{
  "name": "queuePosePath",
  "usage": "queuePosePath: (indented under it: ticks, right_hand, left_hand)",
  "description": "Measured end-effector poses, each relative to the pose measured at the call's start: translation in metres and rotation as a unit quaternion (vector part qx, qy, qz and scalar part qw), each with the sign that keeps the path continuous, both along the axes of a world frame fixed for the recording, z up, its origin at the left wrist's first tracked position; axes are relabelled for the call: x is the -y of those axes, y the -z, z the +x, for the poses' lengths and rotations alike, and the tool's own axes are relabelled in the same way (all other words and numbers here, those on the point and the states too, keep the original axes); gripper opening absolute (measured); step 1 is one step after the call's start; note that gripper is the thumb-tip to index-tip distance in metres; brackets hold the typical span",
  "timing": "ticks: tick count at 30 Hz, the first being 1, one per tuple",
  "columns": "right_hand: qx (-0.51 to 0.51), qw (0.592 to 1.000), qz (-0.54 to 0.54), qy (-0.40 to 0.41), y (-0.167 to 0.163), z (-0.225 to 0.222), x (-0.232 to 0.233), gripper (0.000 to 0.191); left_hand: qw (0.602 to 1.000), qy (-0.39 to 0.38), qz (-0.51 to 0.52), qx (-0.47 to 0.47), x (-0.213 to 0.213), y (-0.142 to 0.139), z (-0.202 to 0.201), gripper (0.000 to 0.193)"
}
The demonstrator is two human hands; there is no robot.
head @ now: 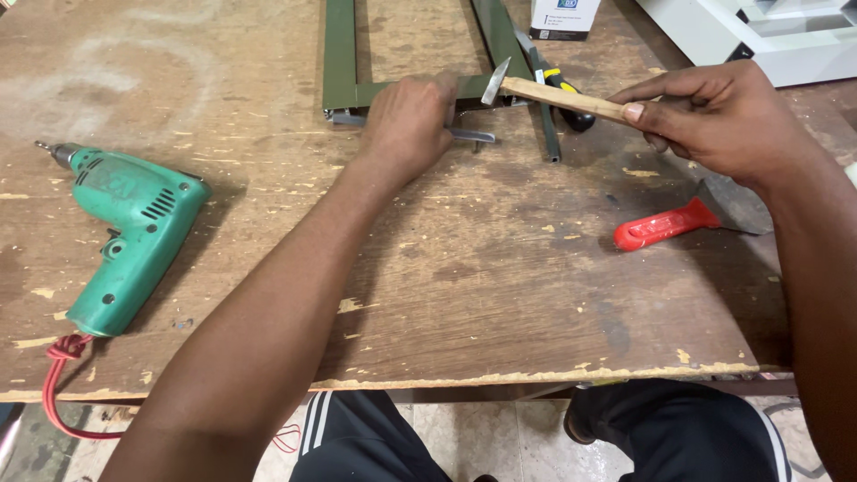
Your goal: The person files a small metal rod with a metal file, then hammers the rod into a slot on a green metal frame. They repeat the filing and hammering process on the same rod.
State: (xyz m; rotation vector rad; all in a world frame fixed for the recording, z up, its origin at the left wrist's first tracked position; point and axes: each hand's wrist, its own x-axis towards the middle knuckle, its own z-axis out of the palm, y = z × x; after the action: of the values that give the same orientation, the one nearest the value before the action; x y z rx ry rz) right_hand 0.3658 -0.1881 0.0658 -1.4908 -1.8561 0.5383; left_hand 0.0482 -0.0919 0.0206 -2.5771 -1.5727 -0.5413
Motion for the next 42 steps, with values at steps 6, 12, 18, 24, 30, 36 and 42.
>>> queuePosePath:
  ticks: [6, 12, 18, 24, 30, 36, 42]
  right_hand:
    - [0.027, 0.999, 0.022, 0.003, 0.001, -0.005, 0.002, 0.028]
    - [0.057, 0.996, 0.067, 0.003, 0.0, -0.001, 0.007, 0.029]
    - [0.075, 0.988, 0.136, -0.029, 0.002, 0.005, 0.008, 0.031]
    - [0.124, 0.989, 0.074, -0.013, 0.003, 0.008, 0.005, 0.031]
    - [0.155, 0.983, 0.097, -0.03, 0.007, 0.01, 0.001, 0.027]
    - [0.081, 0.996, 0.016, 0.03, 0.008, 0.01, 0.001, 0.025]
    - [0.084, 0.994, 0.073, 0.01, 0.007, 0.007, 0.003, 0.029]
  left_hand:
    - [0.997, 0.027, 0.038, 0.065, -0.01, 0.015, 0.005, 0.028]
    - [0.997, -0.002, -0.007, 0.074, -0.018, 0.024, 0.008, 0.028]
    - [0.995, -0.013, -0.04, 0.093, -0.019, 0.022, 0.005, 0.024]
    - [0.995, 0.0, -0.021, 0.102, -0.018, 0.023, 0.003, 0.022]
    - [0.992, 0.001, -0.038, 0.117, -0.017, 0.023, 0.003, 0.023]
    - [0.993, 0.008, -0.033, 0.116, -0.017, 0.023, 0.003, 0.022]
    - [0.992, 0.002, -0.06, 0.113, -0.018, 0.024, 0.004, 0.02]
